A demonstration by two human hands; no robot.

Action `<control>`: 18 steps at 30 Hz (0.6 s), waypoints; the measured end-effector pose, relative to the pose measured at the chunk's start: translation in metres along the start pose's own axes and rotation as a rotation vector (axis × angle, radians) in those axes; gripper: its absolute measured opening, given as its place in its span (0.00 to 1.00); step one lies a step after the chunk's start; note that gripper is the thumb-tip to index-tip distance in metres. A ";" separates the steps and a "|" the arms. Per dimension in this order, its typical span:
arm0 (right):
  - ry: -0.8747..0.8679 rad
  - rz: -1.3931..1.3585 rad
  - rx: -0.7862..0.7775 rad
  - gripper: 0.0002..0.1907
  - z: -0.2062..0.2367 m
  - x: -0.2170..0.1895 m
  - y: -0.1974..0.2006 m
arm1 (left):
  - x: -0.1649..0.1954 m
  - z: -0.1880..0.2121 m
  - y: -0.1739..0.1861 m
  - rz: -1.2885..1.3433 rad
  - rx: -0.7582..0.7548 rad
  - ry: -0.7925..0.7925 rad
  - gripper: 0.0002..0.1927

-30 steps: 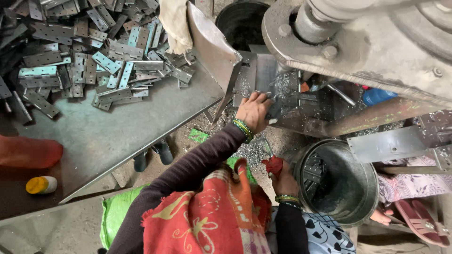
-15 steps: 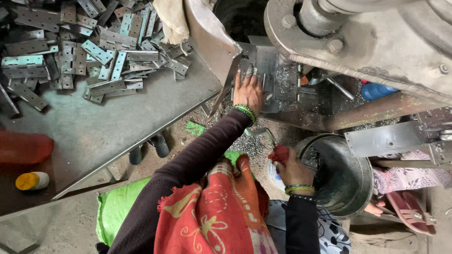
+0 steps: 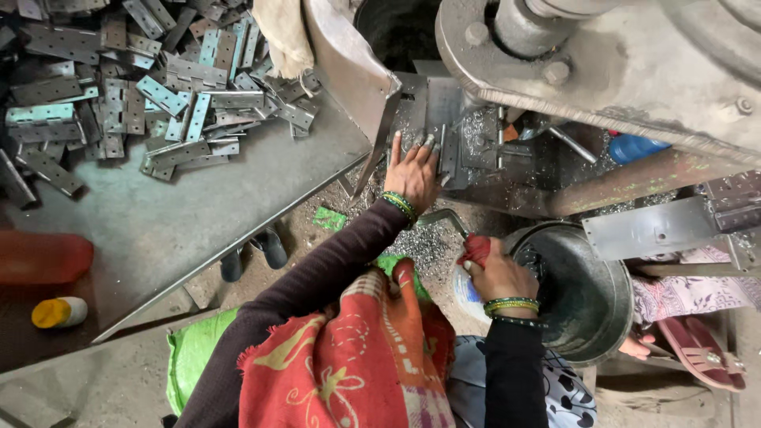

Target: The person repeatedly picks up small metal brackets from a pile on a table, places them into a press machine, and operates the lever to process them. The processed brackets are then dropped into a metal bucket below.

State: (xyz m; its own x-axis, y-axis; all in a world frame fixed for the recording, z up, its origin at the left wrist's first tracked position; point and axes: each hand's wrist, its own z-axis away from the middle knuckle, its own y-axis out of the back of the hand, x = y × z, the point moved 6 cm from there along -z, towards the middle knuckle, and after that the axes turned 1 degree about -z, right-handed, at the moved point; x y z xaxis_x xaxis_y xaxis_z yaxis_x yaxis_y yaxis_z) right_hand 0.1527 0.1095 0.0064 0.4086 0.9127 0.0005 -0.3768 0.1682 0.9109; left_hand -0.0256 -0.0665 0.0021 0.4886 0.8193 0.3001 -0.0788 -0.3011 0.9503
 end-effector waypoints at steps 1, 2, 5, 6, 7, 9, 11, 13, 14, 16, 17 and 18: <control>-0.025 -0.044 -0.028 0.34 0.003 0.001 -0.005 | 0.002 -0.001 0.001 -0.012 0.053 -0.006 0.36; -0.039 -0.068 -0.049 0.34 0.006 0.002 -0.014 | 0.003 -0.001 0.003 -0.024 0.106 -0.007 0.37; 0.035 -0.178 0.044 0.35 0.011 0.002 -0.057 | 0.006 -0.002 -0.001 -0.067 0.107 -0.001 0.35; 0.110 -0.202 0.152 0.36 0.012 0.001 -0.068 | 0.005 -0.003 -0.003 -0.085 0.080 0.007 0.34; 0.092 -0.197 0.149 0.36 0.007 0.005 -0.083 | 0.005 -0.003 -0.005 -0.066 0.025 -0.007 0.33; -0.118 -0.191 -0.056 0.39 -0.004 0.021 -0.113 | 0.002 -0.003 -0.007 -0.049 -0.060 -0.020 0.33; 0.028 -0.247 -0.067 0.41 -0.014 0.016 -0.109 | -0.003 0.000 -0.004 -0.039 -0.099 0.006 0.34; 0.050 -0.246 -0.094 0.39 -0.022 0.016 -0.087 | -0.002 -0.002 0.003 -0.028 -0.078 -0.001 0.34; 0.006 -0.221 -0.147 0.37 -0.026 0.018 -0.072 | -0.002 -0.006 0.007 -0.029 -0.066 -0.005 0.33; -0.052 -0.124 -0.153 0.35 -0.009 0.022 -0.049 | 0.001 -0.009 0.005 -0.060 -0.115 -0.006 0.34; -0.045 -0.045 -0.078 0.36 -0.004 0.019 -0.034 | 0.002 -0.013 0.004 -0.096 -0.144 0.006 0.34; -0.024 0.033 0.014 0.36 -0.003 0.012 -0.020 | 0.000 -0.020 0.004 -0.143 -0.153 0.022 0.35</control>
State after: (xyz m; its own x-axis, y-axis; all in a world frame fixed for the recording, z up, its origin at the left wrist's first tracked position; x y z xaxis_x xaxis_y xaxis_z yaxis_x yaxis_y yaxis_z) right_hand 0.1629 0.1183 -0.0134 0.4163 0.9083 0.0406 -0.3790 0.1327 0.9158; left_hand -0.0437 -0.0581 0.0078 0.4854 0.8592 0.1619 -0.1422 -0.1051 0.9842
